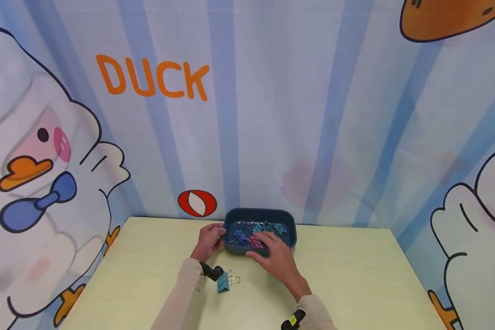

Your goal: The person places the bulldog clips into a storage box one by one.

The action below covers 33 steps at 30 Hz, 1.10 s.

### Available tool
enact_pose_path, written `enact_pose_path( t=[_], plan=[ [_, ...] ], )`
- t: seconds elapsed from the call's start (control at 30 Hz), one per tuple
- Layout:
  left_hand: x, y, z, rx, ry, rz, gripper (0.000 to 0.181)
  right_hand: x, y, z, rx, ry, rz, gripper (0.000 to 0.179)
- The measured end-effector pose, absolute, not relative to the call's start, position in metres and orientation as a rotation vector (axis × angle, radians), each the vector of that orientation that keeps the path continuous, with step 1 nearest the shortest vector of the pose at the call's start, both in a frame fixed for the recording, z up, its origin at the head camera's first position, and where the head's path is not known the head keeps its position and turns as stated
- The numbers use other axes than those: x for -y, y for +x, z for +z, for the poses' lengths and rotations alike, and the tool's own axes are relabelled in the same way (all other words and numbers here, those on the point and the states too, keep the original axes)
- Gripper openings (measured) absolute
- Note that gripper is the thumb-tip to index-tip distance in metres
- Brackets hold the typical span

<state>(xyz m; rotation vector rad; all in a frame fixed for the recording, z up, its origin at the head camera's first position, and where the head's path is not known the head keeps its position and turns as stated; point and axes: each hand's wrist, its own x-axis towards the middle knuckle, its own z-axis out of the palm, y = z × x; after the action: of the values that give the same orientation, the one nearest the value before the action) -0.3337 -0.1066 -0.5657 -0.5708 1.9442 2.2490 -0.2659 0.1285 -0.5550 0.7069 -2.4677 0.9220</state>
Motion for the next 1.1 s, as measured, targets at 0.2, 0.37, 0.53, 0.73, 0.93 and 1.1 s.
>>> enact_pose_path(
  t=[0.2,0.37,0.53,0.73,0.93,1.1],
  plan=[
    [0.105,-0.334,-0.565,-1.954,-0.580,2.249,0.034,-0.110,-0.253,-0.563,2.543,0.905,1.034,0.047],
    [0.105,-0.334,-0.565,-1.951,-0.572,2.258,0.034,-0.097,-0.246,-0.571,2.710,1.049,1.084,0.040],
    [0.106,-0.335,-0.567,-1.947,-0.564,2.266,0.034,-0.085,-0.243,-0.578,2.856,1.149,0.946,0.042],
    [0.106,-0.337,-0.570,-1.945,-0.563,2.285,0.034,-0.073,-0.246,-0.588,2.866,1.217,0.905,0.035],
    [0.106,-0.337,-0.573,-1.948,-0.567,2.290,0.032,-0.069,-0.249,-0.602,2.823,1.238,0.996,0.032],
    [0.106,-0.338,-0.574,-1.961,-0.565,2.283,0.032,-0.069,-0.249,-0.606,2.795,1.219,1.012,0.034]
  ],
)
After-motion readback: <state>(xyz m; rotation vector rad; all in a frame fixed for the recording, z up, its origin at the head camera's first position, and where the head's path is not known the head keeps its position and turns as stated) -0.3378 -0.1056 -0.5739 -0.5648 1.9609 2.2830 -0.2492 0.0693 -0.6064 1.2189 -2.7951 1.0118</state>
